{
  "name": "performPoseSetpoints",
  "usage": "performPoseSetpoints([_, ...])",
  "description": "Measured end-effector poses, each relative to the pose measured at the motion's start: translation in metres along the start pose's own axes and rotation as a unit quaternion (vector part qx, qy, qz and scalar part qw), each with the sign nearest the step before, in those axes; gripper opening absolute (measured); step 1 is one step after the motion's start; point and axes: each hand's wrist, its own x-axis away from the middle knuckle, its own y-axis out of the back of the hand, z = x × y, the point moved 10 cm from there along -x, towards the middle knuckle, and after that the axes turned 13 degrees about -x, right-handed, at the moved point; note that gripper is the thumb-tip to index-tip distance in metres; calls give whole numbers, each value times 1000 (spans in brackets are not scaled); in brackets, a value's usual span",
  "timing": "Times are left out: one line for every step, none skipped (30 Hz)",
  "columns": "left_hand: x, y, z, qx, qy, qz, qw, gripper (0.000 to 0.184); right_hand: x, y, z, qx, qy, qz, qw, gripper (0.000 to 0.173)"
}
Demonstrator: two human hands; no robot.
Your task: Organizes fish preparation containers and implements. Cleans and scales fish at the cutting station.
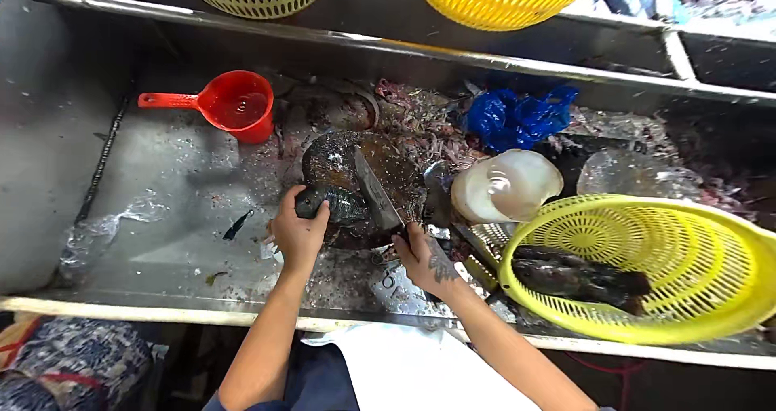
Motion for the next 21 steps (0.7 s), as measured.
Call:
performPoseSetpoints([-3,-6,-7,9,-14,-3,1000,57,6,-3,-8,-28,-7,6,1000,35])
performPoseSetpoints([-7,-14,-16,8,-31,8,999,58,13,-5,-14,-50,-15,12,999,34])
performPoseSetpoints([-12,-23,-25,2,-51,23,998,58,18,-6,-19,-70,-22,18,997,33])
performPoseSetpoints([-16,-32,-33,-4,-72,36,997,56,21,-5,-24,-81,-28,24,996,34])
performPoseSetpoints([-19,-40,-40,-12,-87,50,995,54,23,-1,-27,-73,-29,23,997,36])
performPoseSetpoints([-22,-46,-44,-14,-90,66,994,52,25,6,-26,-45,-17,8,999,37])
performPoseSetpoints([-25,-51,-45,-12,-85,85,993,51,26,16,-21,-8,0,-22,1000,37])
performPoseSetpoints([-26,-53,-45,-8,-76,102,992,51,27,25,-16,31,11,-54,998,37])
performPoseSetpoints([-26,-55,-43,-1,-68,116,991,52,29,31,-13,61,15,-89,994,36])
performPoseSetpoints([-26,-56,-40,9,-58,127,990,53,31,35,-9,79,11,-117,990,36])
performPoseSetpoints([-24,-56,-36,20,-45,139,989,55,33,37,-5,86,9,-137,987,36])
performPoseSetpoints([-20,-57,-33,35,-32,147,988,56,36,36,1,91,17,-148,985,37])
performPoseSetpoints([-15,-58,-29,49,-20,151,987,57,37,32,5,97,29,-146,984,37])
performPoseSetpoints([-10,-58,-27,59,-9,152,987,58,35,27,8,107,33,-131,985,38])
performPoseSetpoints([-6,-60,-26,64,1,157,985,59,31,21,7,116,23,-108,987,38])
performPoseSetpoints([-2,-61,-24,67,9,162,985,58,28,17,3,118,5,-83,989,38])
performPoseSetpoints([0,-62,-22,66,13,166,984,58,25,17,-1,109,-3,-72,991,37])
performPoseSetpoints([-1,-62,-21,63,15,167,984,58,24,21,2,89,11,-80,993,37])
performPoseSetpoints([-2,-61,-23,55,13,168,984,58,26,27,11,65,49,-102,991,38])
performPoseSetpoints([-2,-60,-24,44,11,170,984,58,34,35,26,44,98,-136,985,39])
performPoseSetpoints([0,-59,-25,34,7,176,984,58,46,44,45,27,155,-179,971,40])
